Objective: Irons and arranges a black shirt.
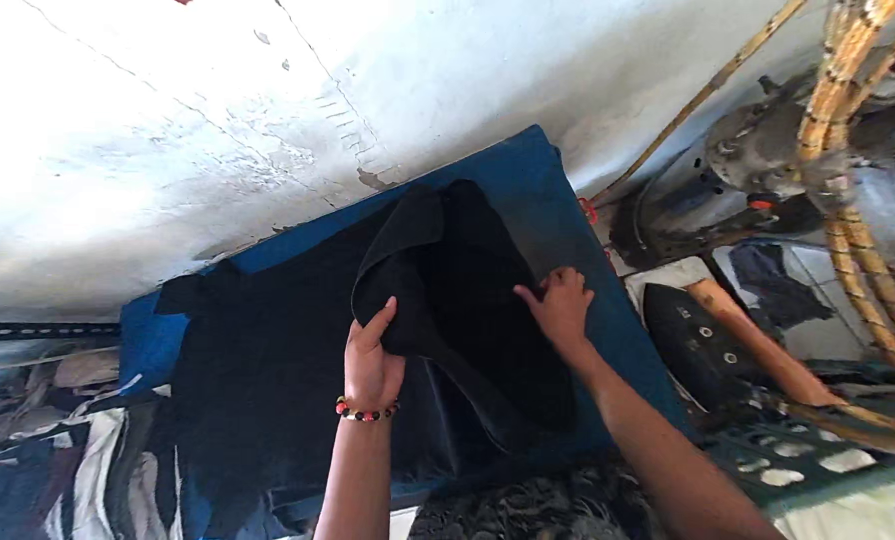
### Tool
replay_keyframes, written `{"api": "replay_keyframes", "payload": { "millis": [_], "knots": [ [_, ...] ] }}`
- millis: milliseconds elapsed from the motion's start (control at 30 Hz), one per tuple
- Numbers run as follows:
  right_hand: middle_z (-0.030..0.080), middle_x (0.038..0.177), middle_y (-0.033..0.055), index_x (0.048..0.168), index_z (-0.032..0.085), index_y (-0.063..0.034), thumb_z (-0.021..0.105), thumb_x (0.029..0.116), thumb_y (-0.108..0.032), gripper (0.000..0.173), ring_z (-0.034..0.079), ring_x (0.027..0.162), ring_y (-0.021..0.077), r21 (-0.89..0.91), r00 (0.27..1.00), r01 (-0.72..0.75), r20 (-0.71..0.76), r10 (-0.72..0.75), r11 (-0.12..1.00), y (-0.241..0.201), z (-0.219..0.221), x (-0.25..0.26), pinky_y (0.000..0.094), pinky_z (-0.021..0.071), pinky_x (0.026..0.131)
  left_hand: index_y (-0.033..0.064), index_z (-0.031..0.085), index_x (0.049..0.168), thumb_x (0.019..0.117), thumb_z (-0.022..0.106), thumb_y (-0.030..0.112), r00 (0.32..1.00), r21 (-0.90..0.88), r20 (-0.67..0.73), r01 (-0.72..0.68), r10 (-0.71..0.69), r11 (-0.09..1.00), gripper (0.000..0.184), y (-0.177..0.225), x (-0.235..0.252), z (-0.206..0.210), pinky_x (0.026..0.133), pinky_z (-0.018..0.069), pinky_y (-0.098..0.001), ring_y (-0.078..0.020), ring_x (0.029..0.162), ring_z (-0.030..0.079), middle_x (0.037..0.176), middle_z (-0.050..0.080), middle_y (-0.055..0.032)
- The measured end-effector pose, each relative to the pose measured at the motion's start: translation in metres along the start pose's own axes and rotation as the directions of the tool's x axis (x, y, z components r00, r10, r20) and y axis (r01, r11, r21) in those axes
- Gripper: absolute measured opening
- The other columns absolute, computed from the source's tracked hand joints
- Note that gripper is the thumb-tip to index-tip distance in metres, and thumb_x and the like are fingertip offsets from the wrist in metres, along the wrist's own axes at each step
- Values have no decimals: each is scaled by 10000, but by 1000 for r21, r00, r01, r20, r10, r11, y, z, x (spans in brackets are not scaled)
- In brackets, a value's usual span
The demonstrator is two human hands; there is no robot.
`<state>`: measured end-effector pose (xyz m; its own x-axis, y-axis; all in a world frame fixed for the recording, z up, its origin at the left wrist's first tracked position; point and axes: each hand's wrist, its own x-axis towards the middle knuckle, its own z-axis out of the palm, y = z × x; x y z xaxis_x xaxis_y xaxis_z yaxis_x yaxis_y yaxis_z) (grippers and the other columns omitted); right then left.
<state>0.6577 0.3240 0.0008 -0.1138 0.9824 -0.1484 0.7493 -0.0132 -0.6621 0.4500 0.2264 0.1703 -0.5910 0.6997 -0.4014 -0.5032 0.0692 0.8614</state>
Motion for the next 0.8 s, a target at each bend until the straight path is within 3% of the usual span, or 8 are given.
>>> {"api": "replay_keyframes", "payload": {
  "millis": [100, 300, 433, 533, 600, 667, 733, 800],
  "knots": [
    [608, 1208, 324, 1022, 710, 110, 810, 883, -215, 367, 551, 1167, 523, 58, 1000, 15, 3, -16, 998, 4, 5, -23, 707, 397, 945, 29, 535, 1164, 1075, 394, 29, 1000, -10, 19, 13, -13, 1000, 166, -2, 1, 3, 791, 630, -330, -138, 860, 729, 948, 718, -75],
    [655, 1109, 306, 925, 717, 80, 766, 903, -198, 283, 623, 1049, 514, -54, 943, 278, -176, -283, 959, -14, -4, -21, 692, 447, 872, 32, 530, 1170, 1067, 408, 16, 999, -1, 39, 35, -35, 999, 161, -2, 3, 4, 789, 628, -324, -129, 859, 726, 944, 715, -66],
    [583, 1225, 367, 1072, 700, 117, 753, 931, -194, 345, 531, 1183, 576, -136, 993, 107, -31, -112, 985, -13, -14, 18, 771, 390, 915, 16, 529, 1187, 1059, 421, 2, 994, 18, 74, 75, -76, 997, 168, -6, 3, 7, 780, 629, -322, -125, 847, 724, 945, 716, -62],
    [601, 1193, 364, 1154, 646, 125, 586, 1032, -165, 321, 571, 1152, 562, -7, 994, 96, -54, -96, 995, -38, -16, 29, 723, 446, 914, -18, 495, 1261, 1045, 458, -11, 986, 83, 121, 109, -118, 991, 219, -14, -3, 15, 812, 621, -311, -110, 880, 714, 1000, 703, -71],
    [672, 1148, 294, 1209, 650, 85, 345, 1131, -329, 520, 659, 1087, 431, 244, 977, -56, 213, 3, 968, -72, -14, 38, 602, 517, 929, -71, 468, 1354, 1016, 525, -6, 949, 239, 273, 94, -160, 966, 349, -27, -9, 21, 930, 581, -303, -116, 1021, 688, 1154, 678, -126],
    [566, 1394, 291, 1424, 502, 68, 122, 1102, -545, 790, 573, 1278, 378, 422, 831, -341, 554, 59, 840, -97, -16, 61, 536, 455, 1056, -103, 386, 1494, 1017, 575, 94, 749, 520, 594, -78, -295, 851, 549, -36, -3, 20, 1119, 455, -329, -188, 1293, 580, 1423, 562, -230],
    [494, 1479, 303, 1474, 436, 84, 80, 1074, -607, 875, 523, 1355, 368, 457, 820, -364, 570, 47, 812, -98, -11, 105, 520, 406, 1127, -57, 432, 1510, 1001, 645, 213, 579, 642, 727, -384, -369, 664, 614, -34, 31, 14, 1125, 446, -401, -284, 1337, 546, 1450, 540, -245],
    [482, 1472, 345, 1447, 461, 117, 163, 1098, -565, 822, 485, 1384, 431, 350, 879, -263, 471, 74, 899, -105, -11, 153, 585, 356, 1154, 41, 573, 1442, 992, 654, 309, 697, 742, 661, -554, -278, 377, 530, -13, 88, -11, 1156, 411, -461, -305, 1362, 532, 1444, 577, -184]
  ]
}}
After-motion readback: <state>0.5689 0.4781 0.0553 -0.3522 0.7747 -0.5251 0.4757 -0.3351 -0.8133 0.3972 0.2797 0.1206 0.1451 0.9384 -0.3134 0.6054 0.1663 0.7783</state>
